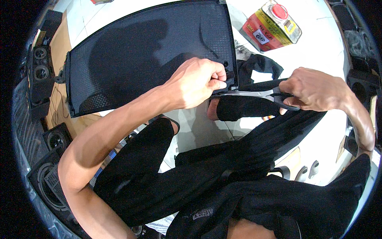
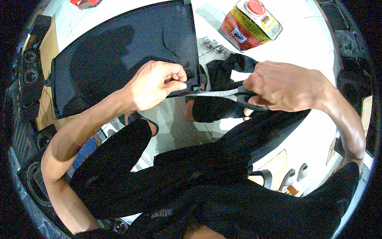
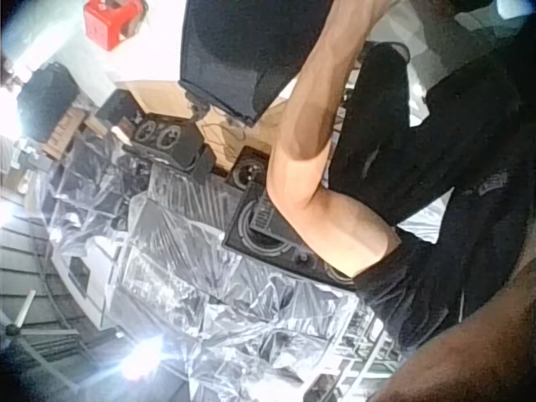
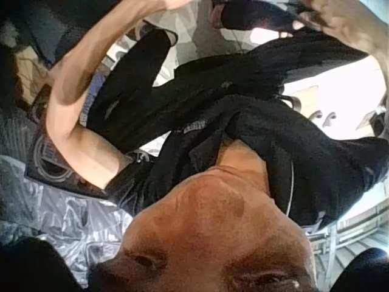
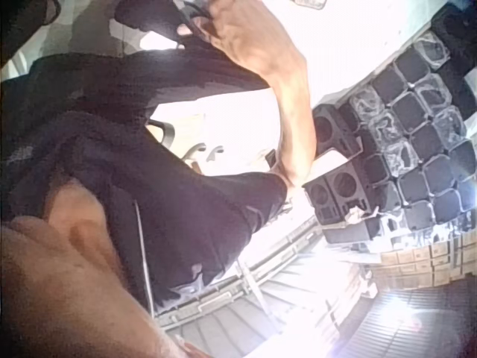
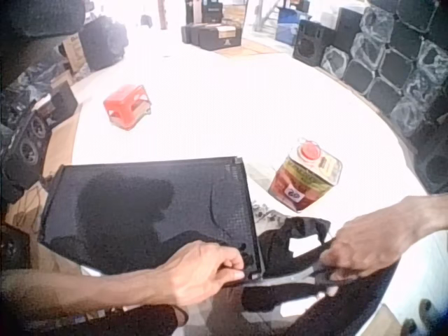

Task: The person uses scissors to cut a black mesh-like material placed on a flat surface. They repeatedly reposition the material and trim along its edges and interior sections.

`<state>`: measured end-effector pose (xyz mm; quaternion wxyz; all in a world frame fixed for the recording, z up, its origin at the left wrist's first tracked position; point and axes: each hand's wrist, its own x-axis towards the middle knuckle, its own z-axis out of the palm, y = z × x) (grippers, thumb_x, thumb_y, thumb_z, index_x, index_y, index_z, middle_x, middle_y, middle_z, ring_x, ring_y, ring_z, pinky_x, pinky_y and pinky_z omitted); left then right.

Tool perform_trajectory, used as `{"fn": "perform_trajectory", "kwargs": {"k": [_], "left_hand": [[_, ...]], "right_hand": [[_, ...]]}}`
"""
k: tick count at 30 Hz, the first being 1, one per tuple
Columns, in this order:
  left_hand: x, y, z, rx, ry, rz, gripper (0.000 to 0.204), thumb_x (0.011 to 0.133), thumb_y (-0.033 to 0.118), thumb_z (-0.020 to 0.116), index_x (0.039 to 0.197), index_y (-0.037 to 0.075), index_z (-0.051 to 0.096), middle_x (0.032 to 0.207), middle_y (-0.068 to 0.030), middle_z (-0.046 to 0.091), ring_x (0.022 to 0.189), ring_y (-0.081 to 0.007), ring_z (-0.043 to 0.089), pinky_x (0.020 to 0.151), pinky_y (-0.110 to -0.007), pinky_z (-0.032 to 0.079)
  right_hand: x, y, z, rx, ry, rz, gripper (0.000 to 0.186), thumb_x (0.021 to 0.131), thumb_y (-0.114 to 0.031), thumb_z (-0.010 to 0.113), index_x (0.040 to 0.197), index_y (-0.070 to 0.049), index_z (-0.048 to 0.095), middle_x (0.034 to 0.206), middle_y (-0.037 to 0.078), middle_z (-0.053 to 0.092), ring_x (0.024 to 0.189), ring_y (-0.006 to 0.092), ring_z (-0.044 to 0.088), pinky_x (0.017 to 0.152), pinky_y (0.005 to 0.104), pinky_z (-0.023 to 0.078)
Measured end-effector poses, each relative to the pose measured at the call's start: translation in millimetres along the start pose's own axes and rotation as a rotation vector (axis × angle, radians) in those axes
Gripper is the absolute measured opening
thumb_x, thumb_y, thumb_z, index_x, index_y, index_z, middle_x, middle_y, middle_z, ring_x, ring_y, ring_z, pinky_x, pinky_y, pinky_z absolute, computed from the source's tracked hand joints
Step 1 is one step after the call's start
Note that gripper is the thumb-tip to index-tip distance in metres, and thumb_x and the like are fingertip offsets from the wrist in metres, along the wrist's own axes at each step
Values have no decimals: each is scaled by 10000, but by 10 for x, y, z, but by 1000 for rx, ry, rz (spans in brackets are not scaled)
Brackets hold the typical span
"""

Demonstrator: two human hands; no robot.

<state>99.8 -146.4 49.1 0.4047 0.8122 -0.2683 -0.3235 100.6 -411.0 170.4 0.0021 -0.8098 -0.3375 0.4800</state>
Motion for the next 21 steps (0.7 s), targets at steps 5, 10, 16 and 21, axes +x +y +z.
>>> {"fn": "perform_trajectory", "kwargs": {"k": [5,10,16,21], "left_hand": [[-1,13,-4,11,2,14,114,900,119,693,913,13,655,700,-76,631,622,-140,561,622,-327,457],[-2,23,-3,18,3,-5,110,898,119,697,907,19,652,691,-70,625,608,-145,552,611,-326,449],[8,7,16,19,26,34,116,901,121,696,913,14,651,691,-72,623,601,-150,547,605,-332,446],[10,17,29,27,38,31,120,899,118,697,913,8,650,697,-75,625,597,-150,547,602,-334,444]], "right_hand": [[53,61,67,-47,77,-84,290,930,-234,673,793,7,589,611,114,592,634,302,646,644,426,506],[97,106,187,-103,194,-113,284,914,-229,682,813,17,582,674,137,621,686,328,667,655,444,514],[154,138,236,-112,178,-120,261,891,-204,702,820,17,583,685,136,631,692,319,677,636,429,529],[187,198,254,-184,224,-199,245,870,-187,723,812,11,590,665,123,630,663,299,681,598,408,541]]}}
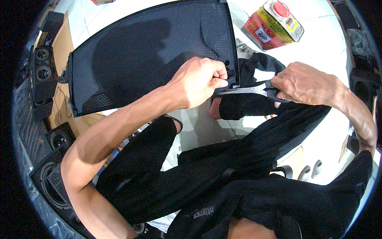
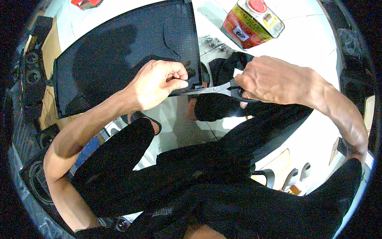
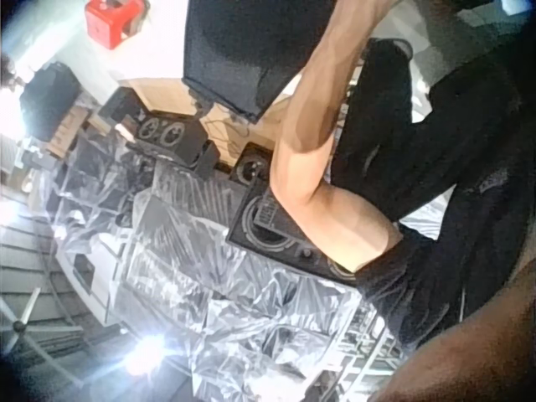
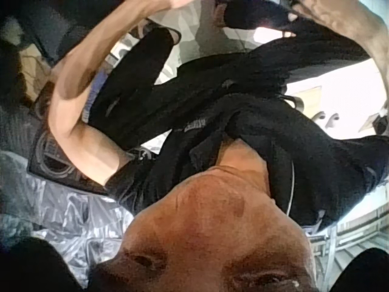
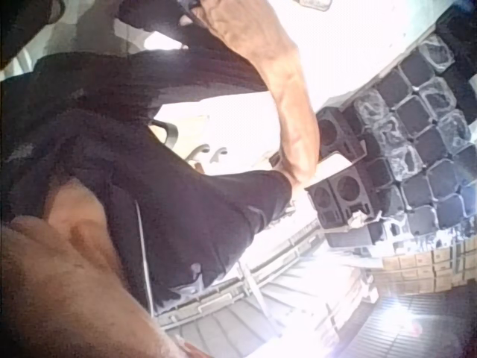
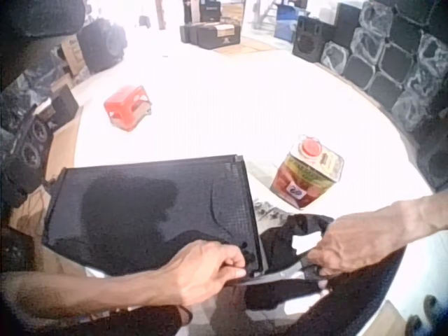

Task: The person uses scissors to cut a black mesh-like material placed on a flat surface. They repeatedly reposition the material and trim along its edges and interior sections.

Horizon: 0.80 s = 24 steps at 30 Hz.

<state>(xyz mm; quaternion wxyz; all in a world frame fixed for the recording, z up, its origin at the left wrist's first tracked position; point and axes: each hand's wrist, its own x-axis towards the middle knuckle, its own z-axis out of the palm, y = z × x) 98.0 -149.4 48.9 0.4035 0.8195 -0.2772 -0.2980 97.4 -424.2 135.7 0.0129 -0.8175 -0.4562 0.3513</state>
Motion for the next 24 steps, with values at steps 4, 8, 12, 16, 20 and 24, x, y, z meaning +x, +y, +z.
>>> {"fn": "perform_trajectory", "kwargs": {"k": [4,8,12,16,20,24], "left_hand": [[-13,-14,10,2,15,-2,119,898,115,696,914,6,651,695,-72,620,599,-143,547,600,-330,444],[1,-22,4,14,3,-1,114,900,111,692,916,6,652,699,-73,626,607,-139,556,604,-329,449],[3,-42,17,19,10,17,121,904,125,690,920,11,655,701,-75,629,609,-139,560,605,-331,451],[-10,-51,13,39,12,28,131,905,139,689,918,14,652,697,-74,624,602,-142,553,601,-331,448],[-12,-38,23,27,35,25,133,906,139,685,915,13,645,694,-74,620,597,-147,548,597,-333,444],[-4,-29,15,18,10,6,137,909,138,685,922,9,641,708,-74,624,609,-139,548,599,-329,447]], "right_hand": [[14,2,14,-36,43,-2,229,861,-174,730,815,8,598,651,123,632,650,301,685,582,408,544],[12,14,71,-4,51,5,207,864,-158,726,827,10,611,656,126,642,647,304,687,581,408,548],[2,33,109,31,56,30,200,876,-155,715,849,14,613,663,122,645,663,305,689,589,406,548],[37,-12,105,47,14,59,218,881,-168,713,877,21,604,674,121,640,686,303,692,607,399,552],[35,-38,122,-40,53,29,245,881,-186,717,888,28,597,681,123,636,685,294,692,614,392,556],[60,-25,156,-60,47,31,251,877,-187,721,871,29,594,669,123,631,681,279,696,613,382,565]]}}
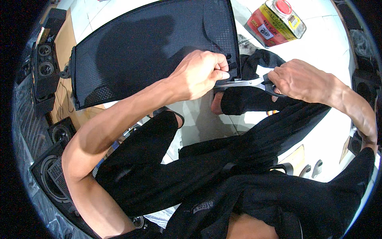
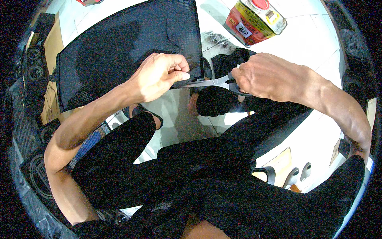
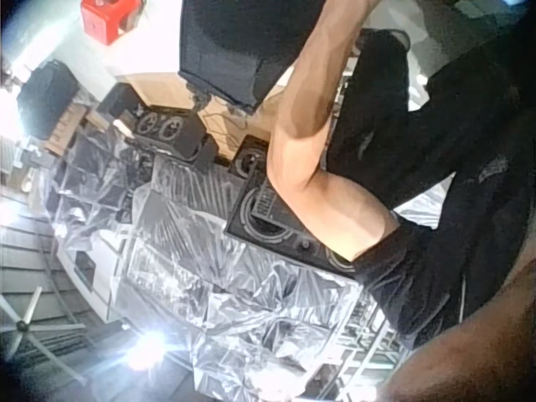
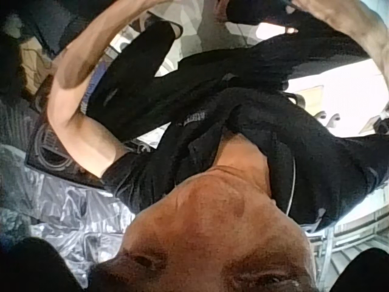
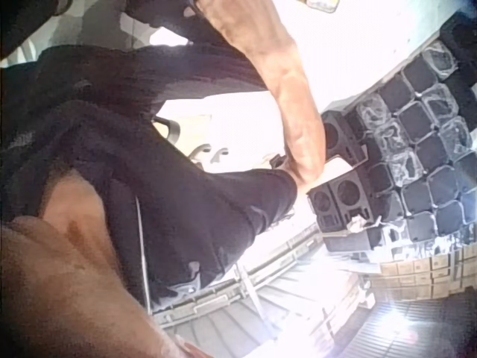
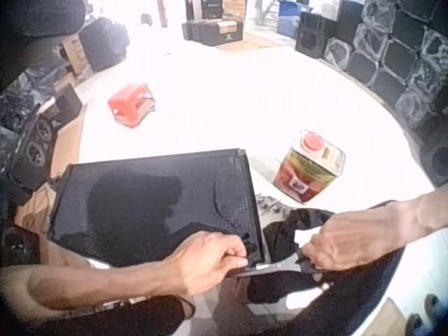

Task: The person uses scissors to cut a black mesh-like material placed on a flat surface. They repeatedly reposition the material and trim along its edges and interior sections.

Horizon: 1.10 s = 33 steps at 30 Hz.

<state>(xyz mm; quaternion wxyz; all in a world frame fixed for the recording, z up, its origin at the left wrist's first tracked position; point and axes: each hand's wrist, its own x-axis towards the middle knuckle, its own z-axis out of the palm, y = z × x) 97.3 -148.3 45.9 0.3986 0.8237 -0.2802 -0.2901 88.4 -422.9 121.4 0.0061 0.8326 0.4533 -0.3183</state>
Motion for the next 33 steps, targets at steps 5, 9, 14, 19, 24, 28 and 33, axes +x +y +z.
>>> {"fn": "perform_trajectory", "kwargs": {"k": [5,9,14,19,24,28,33], "left_hand": [[1,-19,56,-29,53,-18,145,917,143,685,935,6,644,729,-78,636,625,-142,559,623,-328,467],[12,0,-24,-3,2,-32,146,914,133,695,950,-1,648,751,-78,653,648,-136,584,641,-321,483],[-2,0,-71,-72,-18,-18,189,896,148,725,962,-16,658,755,-92,660,660,-140,607,649,-315,492],[-117,86,-252,3,-46,22,282,851,202,772,955,-35,659,739,-137,639,647,-207,617,641,-337,486],[-209,-23,-272,220,-118,22,321,792,225,795,924,-33,657,723,-162,627,695,-324,607,651,-419,470],[-204,-85,-253,179,69,156,241,840,176,740,871,-35,629,807,-184,613,758,-358,607,697,-449,473],[-233,-107,-153,215,83,240,233,888,168,698,971,-17,583,798,-177,605,778,-371,612,704,-444,487]], "right_hand": [[13,14,3,-3,-7,-44,247,869,-183,731,840,19,593,643,110,624,680,267,701,614,370,574],[11,11,22,-4,12,-45,272,884,-215,722,864,24,594,670,110,630,694,268,697,633,369,572],[-11,-60,-117,1,-52,37,300,911,-250,693,934,34,597,753,120,652,730,271,688,679,372,567],[-13,-29,-108,58,-54,18,305,921,-253,676,912,36,582,726,138,640,717,310,678,668,407,552],[28,-36,-191,176,-157,51,334,922,-260,662,878,56,560,684,182,618,719,386,660,659,475,525],[19,-56,-227,139,-156,68,264,918,-233,690,884,13,600,717,126,658,705,293,692,655,403,551],[9,-57,-235,142,-172,54,273,925,-236,683,883,19,595,734,145,659,739,330,693,689,438,544]]}}
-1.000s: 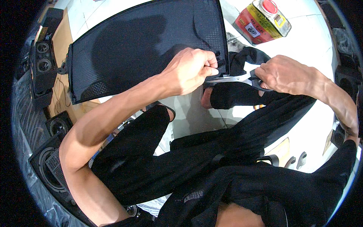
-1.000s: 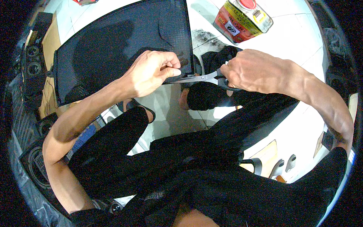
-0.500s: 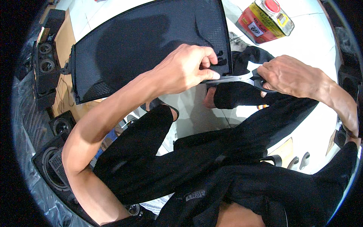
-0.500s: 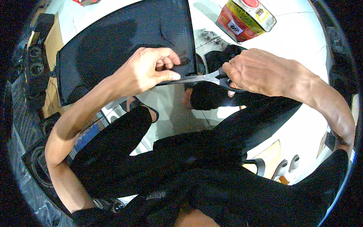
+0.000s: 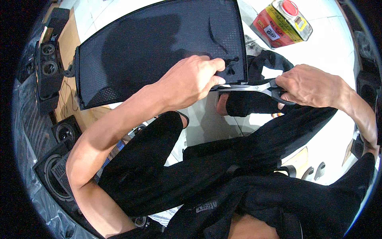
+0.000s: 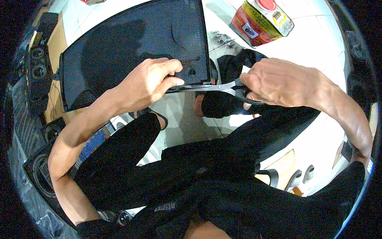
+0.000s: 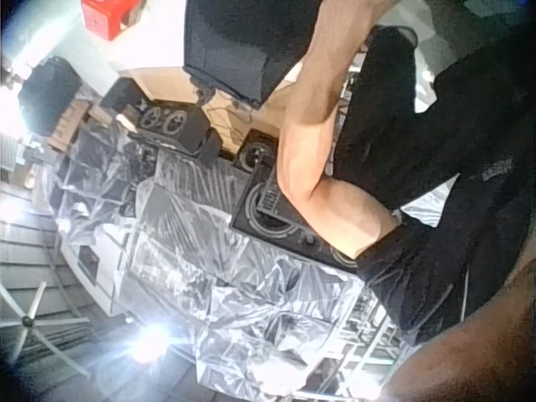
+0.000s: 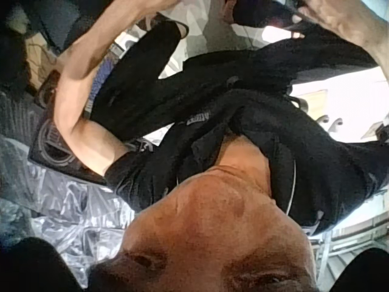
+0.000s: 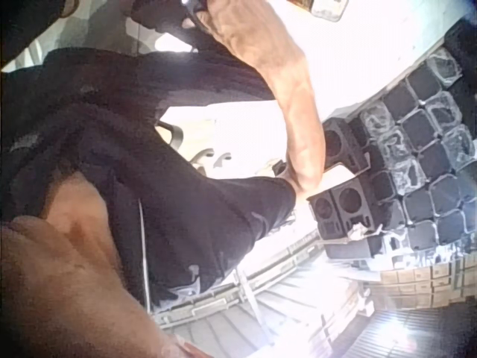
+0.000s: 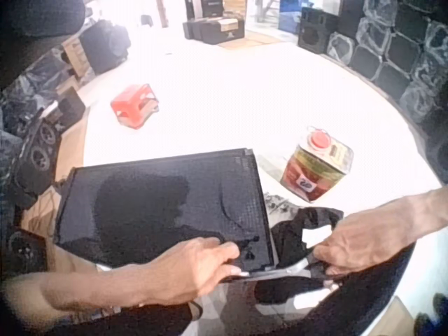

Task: The person uses scissors to cut a black mesh-like material placed on a flat surface. They repeatedly reposition the material and trim along its edges and interior sections.

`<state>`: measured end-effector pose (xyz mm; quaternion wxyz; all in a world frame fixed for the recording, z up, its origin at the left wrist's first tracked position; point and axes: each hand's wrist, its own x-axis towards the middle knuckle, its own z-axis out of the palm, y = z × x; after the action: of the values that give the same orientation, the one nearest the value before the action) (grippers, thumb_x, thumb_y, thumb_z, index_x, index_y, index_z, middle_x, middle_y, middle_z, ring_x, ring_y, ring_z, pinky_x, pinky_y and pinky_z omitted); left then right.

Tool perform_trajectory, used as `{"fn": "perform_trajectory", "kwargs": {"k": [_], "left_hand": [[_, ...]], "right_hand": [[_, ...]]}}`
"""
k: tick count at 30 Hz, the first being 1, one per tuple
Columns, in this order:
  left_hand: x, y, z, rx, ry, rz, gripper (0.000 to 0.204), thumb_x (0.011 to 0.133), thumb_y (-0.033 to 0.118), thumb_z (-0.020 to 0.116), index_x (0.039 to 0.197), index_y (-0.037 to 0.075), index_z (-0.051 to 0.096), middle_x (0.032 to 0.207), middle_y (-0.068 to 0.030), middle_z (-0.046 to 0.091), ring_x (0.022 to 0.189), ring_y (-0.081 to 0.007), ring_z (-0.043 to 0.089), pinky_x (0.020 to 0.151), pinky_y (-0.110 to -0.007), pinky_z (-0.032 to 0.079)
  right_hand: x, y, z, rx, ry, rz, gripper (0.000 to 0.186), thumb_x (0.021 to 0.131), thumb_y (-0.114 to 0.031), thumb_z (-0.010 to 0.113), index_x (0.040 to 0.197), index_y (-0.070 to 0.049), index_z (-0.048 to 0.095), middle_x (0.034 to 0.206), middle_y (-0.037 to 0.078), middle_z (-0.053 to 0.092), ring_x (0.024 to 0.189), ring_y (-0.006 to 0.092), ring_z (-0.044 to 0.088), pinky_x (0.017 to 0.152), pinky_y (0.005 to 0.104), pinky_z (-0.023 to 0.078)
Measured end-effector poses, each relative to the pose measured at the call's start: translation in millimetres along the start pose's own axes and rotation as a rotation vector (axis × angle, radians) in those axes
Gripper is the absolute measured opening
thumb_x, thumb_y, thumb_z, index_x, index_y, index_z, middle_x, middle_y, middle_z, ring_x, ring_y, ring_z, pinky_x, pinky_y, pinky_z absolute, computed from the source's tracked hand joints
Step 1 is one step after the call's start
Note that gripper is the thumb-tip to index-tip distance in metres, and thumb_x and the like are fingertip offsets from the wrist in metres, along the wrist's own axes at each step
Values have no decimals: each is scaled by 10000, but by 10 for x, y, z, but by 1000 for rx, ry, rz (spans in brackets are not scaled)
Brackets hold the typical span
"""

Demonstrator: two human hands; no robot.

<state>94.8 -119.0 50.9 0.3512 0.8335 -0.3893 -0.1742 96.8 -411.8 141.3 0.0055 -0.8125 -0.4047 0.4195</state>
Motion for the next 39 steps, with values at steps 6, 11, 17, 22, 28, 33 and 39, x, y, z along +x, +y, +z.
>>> {"fn": "perform_trajectory", "kwargs": {"k": [6,11,17,22,28,33,39], "left_hand": [[70,87,-217,-10,-52,-144,320,810,241,787,971,7,641,762,-117,604,764,-305,603,728,-424,484],[-84,-36,-174,111,-116,-43,246,764,217,807,818,11,685,763,-102,608,755,-292,584,770,-397,475],[-63,-43,-118,-63,-117,-156,213,797,195,774,840,1,696,783,-130,655,795,-300,620,788,-391,481],[-39,31,-123,-42,-154,-219,204,814,203,758,873,13,717,785,-123,666,789,-311,628,774,-396,484],[-57,-63,27,-4,33,-37,203,822,202,751,861,7,712,766,-119,661,771,-309,626,724,-416,477],[-52,-63,18,-91,7,-127,196,827,196,743,847,4,708,766,-133,658,776,-315,628,729,-423,477],[-34,-82,24,-113,-4,-151,187,831,188,738,832,6,695,782,-140,670,803,-322,643,740,-423,484]], "right_hand": [[-1,18,51,42,-10,33,271,925,-231,678,880,25,600,750,155,663,748,336,695,693,448,541],[4,13,29,27,-9,32,260,923,-221,676,883,25,605,759,163,668,749,335,694,695,449,543],[6,17,57,29,14,22,239,918,-197,677,890,29,605,753,161,666,759,337,691,704,447,544],[51,20,45,50,2,-9,228,918,-187,679,879,25,606,732,151,660,749,322,687,698,435,546],[29,33,60,83,9,-36,233,924,-192,679,854,19,611,680,127,649,691,291,681,650,415,544],[63,19,25,127,-33,-26,232,932,-179,670,830,25,629,670,129,662,639,270,683,606,398,542],[106,-3,66,96,23,-26,250,927,-162,644,838,70,614,687,223,644,728,402,676,685,479,535]]}}
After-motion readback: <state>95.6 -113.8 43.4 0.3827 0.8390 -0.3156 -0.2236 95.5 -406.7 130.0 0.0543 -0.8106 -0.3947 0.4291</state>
